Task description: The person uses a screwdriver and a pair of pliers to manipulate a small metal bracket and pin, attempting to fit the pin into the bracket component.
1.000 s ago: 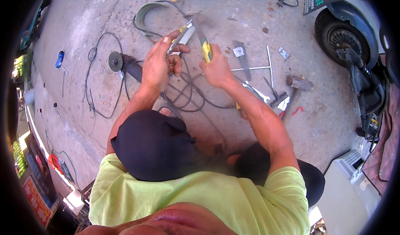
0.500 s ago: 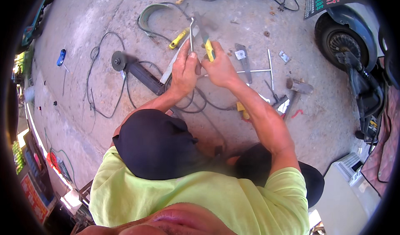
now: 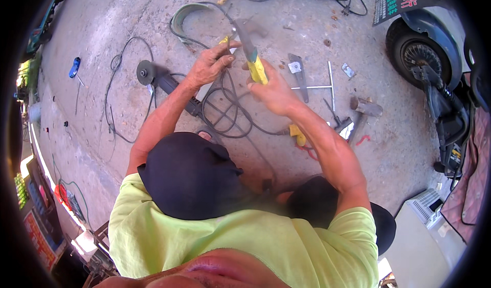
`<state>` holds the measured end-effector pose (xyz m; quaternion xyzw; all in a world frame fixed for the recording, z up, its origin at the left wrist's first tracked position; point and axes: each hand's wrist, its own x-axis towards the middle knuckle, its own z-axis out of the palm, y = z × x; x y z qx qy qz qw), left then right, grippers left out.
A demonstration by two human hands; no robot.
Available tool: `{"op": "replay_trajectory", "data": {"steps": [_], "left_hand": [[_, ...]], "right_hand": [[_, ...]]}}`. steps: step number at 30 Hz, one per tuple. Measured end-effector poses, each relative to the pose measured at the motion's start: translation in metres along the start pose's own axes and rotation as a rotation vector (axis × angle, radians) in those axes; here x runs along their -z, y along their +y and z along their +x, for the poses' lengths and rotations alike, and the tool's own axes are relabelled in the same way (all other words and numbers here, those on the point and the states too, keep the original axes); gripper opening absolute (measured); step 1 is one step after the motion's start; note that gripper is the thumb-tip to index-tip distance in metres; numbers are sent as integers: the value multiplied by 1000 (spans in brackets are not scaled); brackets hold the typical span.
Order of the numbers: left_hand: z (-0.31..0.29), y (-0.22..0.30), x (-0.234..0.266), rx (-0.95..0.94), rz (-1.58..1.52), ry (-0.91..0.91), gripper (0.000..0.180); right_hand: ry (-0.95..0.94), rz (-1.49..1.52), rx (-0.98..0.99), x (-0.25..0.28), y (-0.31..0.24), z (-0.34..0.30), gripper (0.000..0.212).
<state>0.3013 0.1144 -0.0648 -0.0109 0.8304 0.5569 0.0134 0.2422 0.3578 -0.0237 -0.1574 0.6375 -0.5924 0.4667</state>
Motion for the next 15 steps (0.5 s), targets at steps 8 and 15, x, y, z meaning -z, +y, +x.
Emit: {"op": "replay_trajectory", "data": {"steps": [8, 15], "left_hand": [[42, 22, 111, -457, 811, -162, 26], [72, 150, 136, -272, 1293, -391, 34]], "right_hand": [[-118, -43, -29, -3, 1, -14, 48], [-177, 35, -82, -8, 24, -20, 51]]}}
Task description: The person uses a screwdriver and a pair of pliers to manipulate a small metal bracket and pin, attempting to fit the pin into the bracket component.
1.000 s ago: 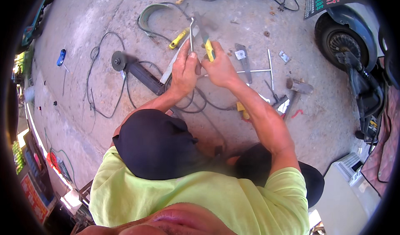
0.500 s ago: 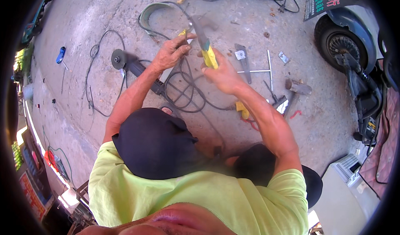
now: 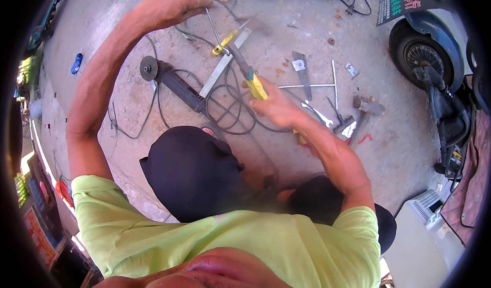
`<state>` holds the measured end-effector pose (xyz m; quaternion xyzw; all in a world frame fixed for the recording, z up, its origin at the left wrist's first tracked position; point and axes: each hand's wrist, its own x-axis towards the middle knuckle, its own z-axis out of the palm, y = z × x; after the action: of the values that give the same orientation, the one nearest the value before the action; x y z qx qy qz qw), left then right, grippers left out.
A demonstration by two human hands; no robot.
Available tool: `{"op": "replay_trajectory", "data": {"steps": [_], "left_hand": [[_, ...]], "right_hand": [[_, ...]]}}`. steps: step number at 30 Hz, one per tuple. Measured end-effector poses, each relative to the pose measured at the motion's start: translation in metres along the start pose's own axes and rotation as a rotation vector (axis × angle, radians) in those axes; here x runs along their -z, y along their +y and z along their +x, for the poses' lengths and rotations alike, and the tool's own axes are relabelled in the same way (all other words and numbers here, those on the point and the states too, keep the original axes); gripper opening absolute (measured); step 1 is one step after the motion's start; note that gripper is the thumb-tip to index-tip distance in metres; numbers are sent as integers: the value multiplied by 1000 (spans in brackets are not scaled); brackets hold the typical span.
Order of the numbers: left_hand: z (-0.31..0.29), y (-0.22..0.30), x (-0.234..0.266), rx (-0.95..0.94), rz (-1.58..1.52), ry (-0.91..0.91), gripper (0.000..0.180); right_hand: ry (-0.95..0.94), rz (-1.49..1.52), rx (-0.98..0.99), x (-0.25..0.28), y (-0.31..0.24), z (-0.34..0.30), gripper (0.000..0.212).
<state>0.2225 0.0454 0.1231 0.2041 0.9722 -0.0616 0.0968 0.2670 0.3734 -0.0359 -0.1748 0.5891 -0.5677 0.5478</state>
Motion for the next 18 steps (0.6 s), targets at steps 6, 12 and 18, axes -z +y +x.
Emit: {"op": "replay_trajectory", "data": {"steps": [6, 12, 18], "left_hand": [[-27, 5, -47, -140, -21, 221, 20], [-33, 21, -52, -143, -227, 179, 33], [-41, 24, -43, -162, -237, 120, 41]], "right_hand": [[-83, 159, -1, -1, -11, 0, 51], [-165, 218, -13, 7, -20, -6, 50], [-253, 249, -72, 6, -29, -11, 53]]}}
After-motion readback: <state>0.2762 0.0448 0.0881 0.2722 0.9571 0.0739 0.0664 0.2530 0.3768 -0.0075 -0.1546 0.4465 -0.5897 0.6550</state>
